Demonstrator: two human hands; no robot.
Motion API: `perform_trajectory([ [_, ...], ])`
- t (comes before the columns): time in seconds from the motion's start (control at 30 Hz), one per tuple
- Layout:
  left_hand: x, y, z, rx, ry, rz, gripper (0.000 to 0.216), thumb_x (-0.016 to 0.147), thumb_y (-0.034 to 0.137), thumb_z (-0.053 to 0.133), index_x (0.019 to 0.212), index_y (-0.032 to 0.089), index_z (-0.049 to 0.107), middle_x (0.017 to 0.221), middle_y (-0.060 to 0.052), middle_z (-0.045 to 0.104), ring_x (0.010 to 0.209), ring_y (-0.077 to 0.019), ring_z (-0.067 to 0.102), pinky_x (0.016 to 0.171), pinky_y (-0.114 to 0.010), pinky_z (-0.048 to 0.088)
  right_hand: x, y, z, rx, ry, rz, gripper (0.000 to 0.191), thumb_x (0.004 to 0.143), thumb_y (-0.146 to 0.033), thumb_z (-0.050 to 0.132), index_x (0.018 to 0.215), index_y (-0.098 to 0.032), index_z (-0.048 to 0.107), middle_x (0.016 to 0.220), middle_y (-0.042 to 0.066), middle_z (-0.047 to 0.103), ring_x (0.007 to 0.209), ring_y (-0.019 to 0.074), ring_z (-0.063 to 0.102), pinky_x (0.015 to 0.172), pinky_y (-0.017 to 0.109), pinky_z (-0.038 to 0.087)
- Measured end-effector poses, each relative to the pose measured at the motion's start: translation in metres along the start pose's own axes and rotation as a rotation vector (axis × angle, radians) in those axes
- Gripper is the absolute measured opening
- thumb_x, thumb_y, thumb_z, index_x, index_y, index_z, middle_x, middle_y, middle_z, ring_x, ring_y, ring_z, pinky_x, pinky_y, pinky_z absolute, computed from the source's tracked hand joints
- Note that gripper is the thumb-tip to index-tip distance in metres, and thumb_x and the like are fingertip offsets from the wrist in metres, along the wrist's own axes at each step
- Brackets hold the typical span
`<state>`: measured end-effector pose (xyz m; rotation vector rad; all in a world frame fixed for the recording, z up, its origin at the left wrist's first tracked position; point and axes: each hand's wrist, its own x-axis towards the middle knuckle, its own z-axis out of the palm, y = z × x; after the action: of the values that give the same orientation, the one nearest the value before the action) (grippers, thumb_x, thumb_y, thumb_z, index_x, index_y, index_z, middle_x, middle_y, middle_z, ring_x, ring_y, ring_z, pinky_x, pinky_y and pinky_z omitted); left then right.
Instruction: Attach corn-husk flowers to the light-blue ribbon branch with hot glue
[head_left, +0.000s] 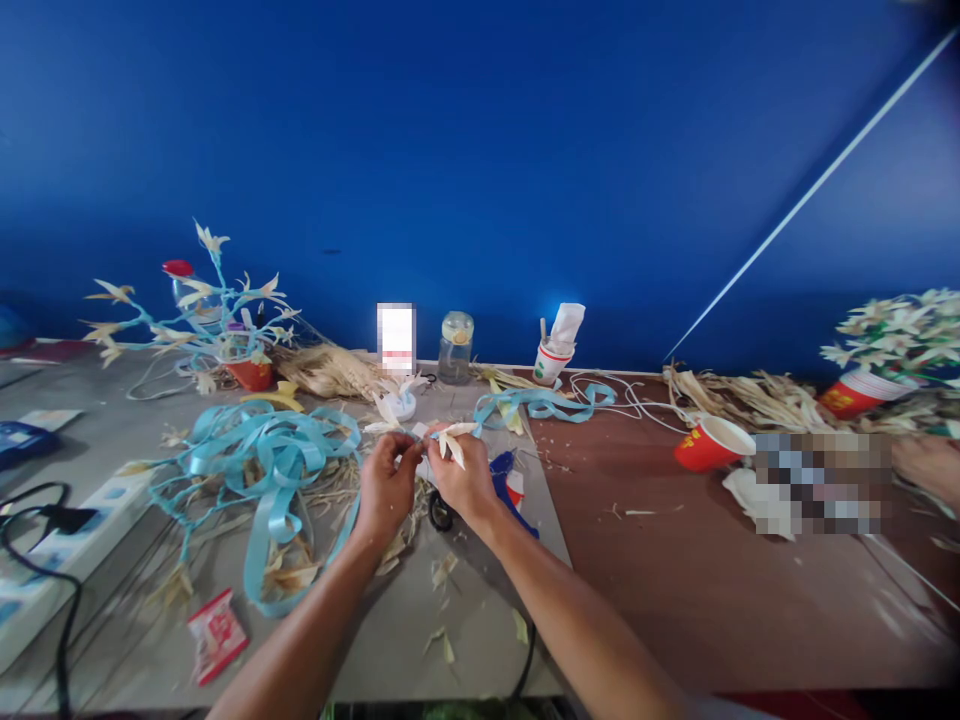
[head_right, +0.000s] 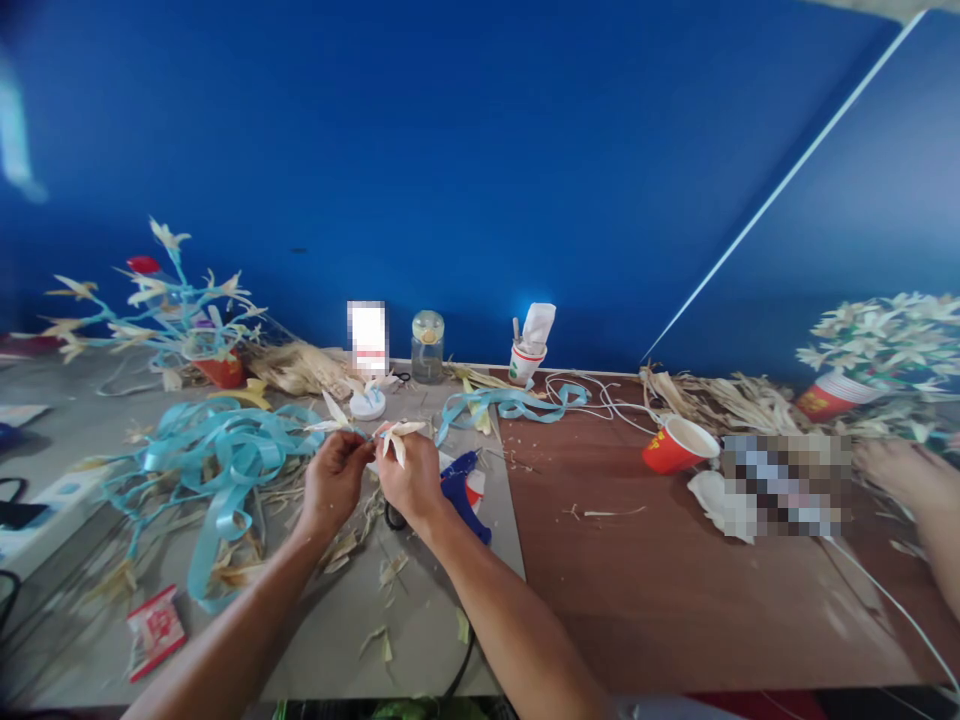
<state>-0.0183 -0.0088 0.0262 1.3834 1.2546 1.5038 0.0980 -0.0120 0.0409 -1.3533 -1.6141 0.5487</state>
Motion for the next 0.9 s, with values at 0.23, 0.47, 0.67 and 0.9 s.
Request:
perform_trajectory([
  [0.23, -0.002, 0.013, 0.002, -0.071, -0.058, -0.054, 0.004, 0.070, 0.021, 0.062, 0.068, 0.018, 0.062, 0.061, 0.001, 0.060, 0.060, -0.0131, 0.052, 0.061, -0.024, 0.040, 0.002, -0.003, -0.005, 0.142, 0.042, 0.088, 0.013, 0.079, -0.025, 0.050, 0.076, -0.020, 0.062, 0.077, 0.005, 0.066, 0.073, 0.0171, 0.059, 0.071, 0.027, 0.043],
  [0.47, 0.001, 0.015, 0.002, -0.167, -0.027, -0.092, 0.013, 0.068, 0.029, 0.065, 0.069, 0.017, 0.058, 0.058, 0.003, 0.055, 0.058, -0.0116, 0.049, 0.058, -0.023, 0.039, 0.002, -0.010, -0.012, 0.280, -0.018, 0.163, 0.017, 0.076, -0.031, 0.053, 0.069, -0.017, 0.060, 0.065, 0.001, 0.061, 0.063, 0.0147, 0.054, 0.061, 0.025, 0.041],
  [0.67, 0.003, 0.010, 0.000, -0.111, -0.035, -0.065, 0.015, 0.072, 0.031, 0.061, 0.072, 0.017, 0.054, 0.061, 0.003, 0.056, 0.060, -0.0116, 0.051, 0.060, -0.024, 0.039, 0.006, -0.003, -0.011, 0.303, -0.178, 0.125, 0.016, 0.074, -0.031, 0.056, 0.069, -0.017, 0.063, 0.067, -0.001, 0.063, 0.065, 0.0131, 0.054, 0.065, 0.024, 0.041],
  [0.9, 0.002, 0.006, 0.002, -0.047, -0.084, -0.063, 0.011, 0.073, 0.027, 0.057, 0.072, 0.017, 0.053, 0.063, 0.001, 0.059, 0.061, -0.0135, 0.056, 0.060, -0.026, 0.042, 0.007, -0.004, -0.015, 0.379, -0.172, 0.266, 0.021, 0.067, -0.030, 0.062, 0.053, -0.016, 0.057, 0.052, -0.003, 0.050, 0.052, 0.0088, 0.041, 0.050, 0.022, 0.030],
])
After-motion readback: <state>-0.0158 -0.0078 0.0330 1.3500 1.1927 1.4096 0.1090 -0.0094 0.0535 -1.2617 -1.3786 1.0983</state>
